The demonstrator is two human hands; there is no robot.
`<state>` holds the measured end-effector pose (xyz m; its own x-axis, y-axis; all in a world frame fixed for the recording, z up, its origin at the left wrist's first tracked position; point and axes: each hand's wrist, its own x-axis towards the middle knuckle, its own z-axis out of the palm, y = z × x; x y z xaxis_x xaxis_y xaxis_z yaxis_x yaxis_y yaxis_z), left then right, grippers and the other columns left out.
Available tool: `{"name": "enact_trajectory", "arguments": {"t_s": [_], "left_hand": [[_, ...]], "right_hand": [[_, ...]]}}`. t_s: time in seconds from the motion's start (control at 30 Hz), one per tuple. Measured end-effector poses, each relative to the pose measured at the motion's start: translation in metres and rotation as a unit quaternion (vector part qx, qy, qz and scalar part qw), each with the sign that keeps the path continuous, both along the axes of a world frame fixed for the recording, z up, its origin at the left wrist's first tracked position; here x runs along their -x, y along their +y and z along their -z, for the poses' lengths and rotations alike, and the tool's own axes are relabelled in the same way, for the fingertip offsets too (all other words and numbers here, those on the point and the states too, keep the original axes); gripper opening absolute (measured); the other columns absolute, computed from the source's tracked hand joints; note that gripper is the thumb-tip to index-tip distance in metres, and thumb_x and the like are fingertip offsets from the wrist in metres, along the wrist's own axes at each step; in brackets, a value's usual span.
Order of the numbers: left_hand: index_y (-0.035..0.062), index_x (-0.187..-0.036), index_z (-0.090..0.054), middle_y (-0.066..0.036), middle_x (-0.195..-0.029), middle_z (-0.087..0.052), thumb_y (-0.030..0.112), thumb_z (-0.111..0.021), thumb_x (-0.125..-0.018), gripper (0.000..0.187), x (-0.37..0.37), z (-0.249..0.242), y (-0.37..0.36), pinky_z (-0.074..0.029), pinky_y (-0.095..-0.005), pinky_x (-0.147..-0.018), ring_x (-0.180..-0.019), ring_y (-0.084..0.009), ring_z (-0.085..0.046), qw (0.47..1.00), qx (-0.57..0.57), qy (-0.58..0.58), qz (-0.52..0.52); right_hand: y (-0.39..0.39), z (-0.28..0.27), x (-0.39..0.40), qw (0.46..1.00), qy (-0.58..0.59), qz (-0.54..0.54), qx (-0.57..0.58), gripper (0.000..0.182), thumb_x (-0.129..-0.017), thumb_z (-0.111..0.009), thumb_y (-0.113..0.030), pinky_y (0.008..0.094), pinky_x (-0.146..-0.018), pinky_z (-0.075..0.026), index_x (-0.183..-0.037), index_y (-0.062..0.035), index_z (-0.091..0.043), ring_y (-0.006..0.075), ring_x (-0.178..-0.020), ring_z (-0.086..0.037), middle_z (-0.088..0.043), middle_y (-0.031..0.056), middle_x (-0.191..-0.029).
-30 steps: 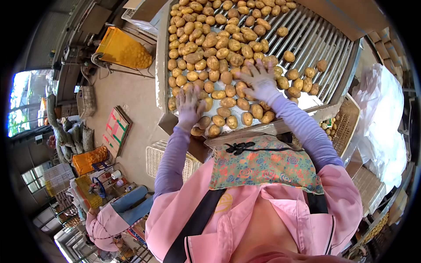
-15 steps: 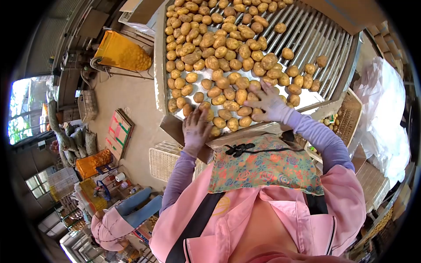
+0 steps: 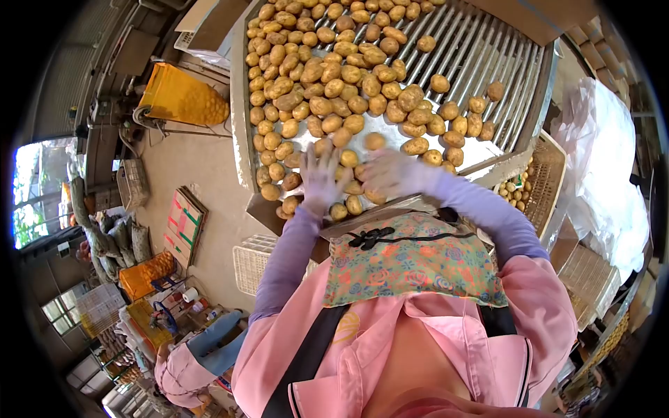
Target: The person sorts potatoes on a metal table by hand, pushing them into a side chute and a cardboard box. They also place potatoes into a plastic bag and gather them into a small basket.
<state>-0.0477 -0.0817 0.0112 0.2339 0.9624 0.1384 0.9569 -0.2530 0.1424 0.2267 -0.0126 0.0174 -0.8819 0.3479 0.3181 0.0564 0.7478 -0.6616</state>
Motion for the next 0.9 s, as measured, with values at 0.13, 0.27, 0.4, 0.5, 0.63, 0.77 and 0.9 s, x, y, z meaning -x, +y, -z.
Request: {"name": "enact_trajectory", "arguments": {"t_s": [0.13,0.27,0.4,0.5,0.63,0.77,0.9], "left_hand": [[0.0202,-0.161,-0.035,-0.01,-0.17,-0.026,0.054,-0.054,-0.099,0.073,0.064,-0.004,-0.049,-0.01,-0.059,-0.126,-0.156,-0.0424,-0.019,0.993,0.008,0.058,0.102],[0.0236,-0.157,-0.045,-0.009,-0.166,-0.034,0.052,-0.055,-0.1,0.064,0.1,0.008,-0.027,-0.01,-0.0586,-0.126,-0.154,-0.0403,-0.025,0.996,0.039,0.078,-0.029],[0.021,-0.15,-0.051,-0.023,-0.162,-0.035,0.049,-0.05,-0.104,0.054,0.045,-0.006,0.051,-0.014,-0.0639,-0.124,-0.147,-0.0489,-0.036,0.971,0.172,0.007,-0.165],[0.0255,-0.148,-0.055,-0.021,-0.15,-0.048,0.042,-0.066,-0.093,0.058,-0.01,-0.005,0.05,-0.023,-0.0608,-0.121,-0.141,-0.0437,-0.043,0.991,0.076,-0.009,-0.107],[0.0272,-0.14,-0.063,-0.02,-0.14,-0.056,0.04,-0.073,-0.088,0.055,-0.022,-0.013,0.0,-0.03,-0.0583,-0.118,-0.136,-0.0408,-0.047,0.998,-0.009,-0.037,-0.053],[0.0195,-0.132,-0.067,-0.019,-0.139,-0.058,0.043,-0.066,-0.091,0.047,0.036,0.003,-0.065,-0.024,-0.0592,-0.12,-0.137,-0.0427,-0.045,0.994,0.041,-0.072,-0.072],[0.0111,-0.102,-0.071,-0.014,-0.114,-0.069,0.035,-0.062,-0.095,0.027,0.085,-0.013,-0.074,-0.046,-0.0506,-0.097,-0.11,-0.0345,-0.063,0.973,0.168,-0.048,-0.151]], "right_hand": [[0.051,-0.023,-0.118,0.857,-0.248,0.421,-0.162,0.054,-0.1,-0.056,-0.051,0.0581,-0.113,-0.034,-0.147,-0.0263,-0.052,0.0365,-0.135,-0.049,-0.052,0.01,-0.151],[0.05,-0.028,-0.136,0.749,-0.487,0.449,-0.03,0.077,-0.096,-0.043,-0.071,0.0673,-0.123,-0.006,-0.164,-0.0396,-0.022,0.0522,-0.15,-0.024,-0.027,0.0105,-0.169],[0.02,-0.034,-0.057,0.787,-0.475,0.392,-0.039,0.086,-0.088,-0.05,-0.077,0.0664,-0.123,0.0,-0.163,-0.0435,-0.023,0.0526,-0.154,-0.01,-0.011,0.0247,-0.17],[0.007,-0.041,-0.024,0.831,-0.468,0.297,-0.038,0.082,-0.087,-0.058,-0.07,0.064,-0.124,-0.004,-0.16,-0.0429,-0.033,0.0503,-0.154,-0.015,-0.018,0.0222,-0.169],[-0.003,-0.011,-0.054,0.901,-0.344,0.245,-0.096,0.08,-0.087,-0.062,-0.068,0.0633,-0.125,-0.003,-0.158,-0.043,-0.037,0.0503,-0.155,-0.013,-0.025,0.0162,-0.168],[-0.008,-0.025,-0.061,0.914,-0.38,0.125,-0.063,0.076,-0.084,-0.063,-0.07,0.0623,-0.125,-0.002,-0.153,-0.043,-0.048,0.0472,-0.156,-0.011,-0.028,0.0114,-0.168],[-0.002,-0.033,-0.016,0.939,-0.324,0.042,-0.109,0.072,-0.085,-0.063,-0.069,0.0584,-0.127,-0.005,-0.151,-0.0436,-0.05,0.0388,-0.157,-0.017,-0.029,0.006,-0.169]]}}
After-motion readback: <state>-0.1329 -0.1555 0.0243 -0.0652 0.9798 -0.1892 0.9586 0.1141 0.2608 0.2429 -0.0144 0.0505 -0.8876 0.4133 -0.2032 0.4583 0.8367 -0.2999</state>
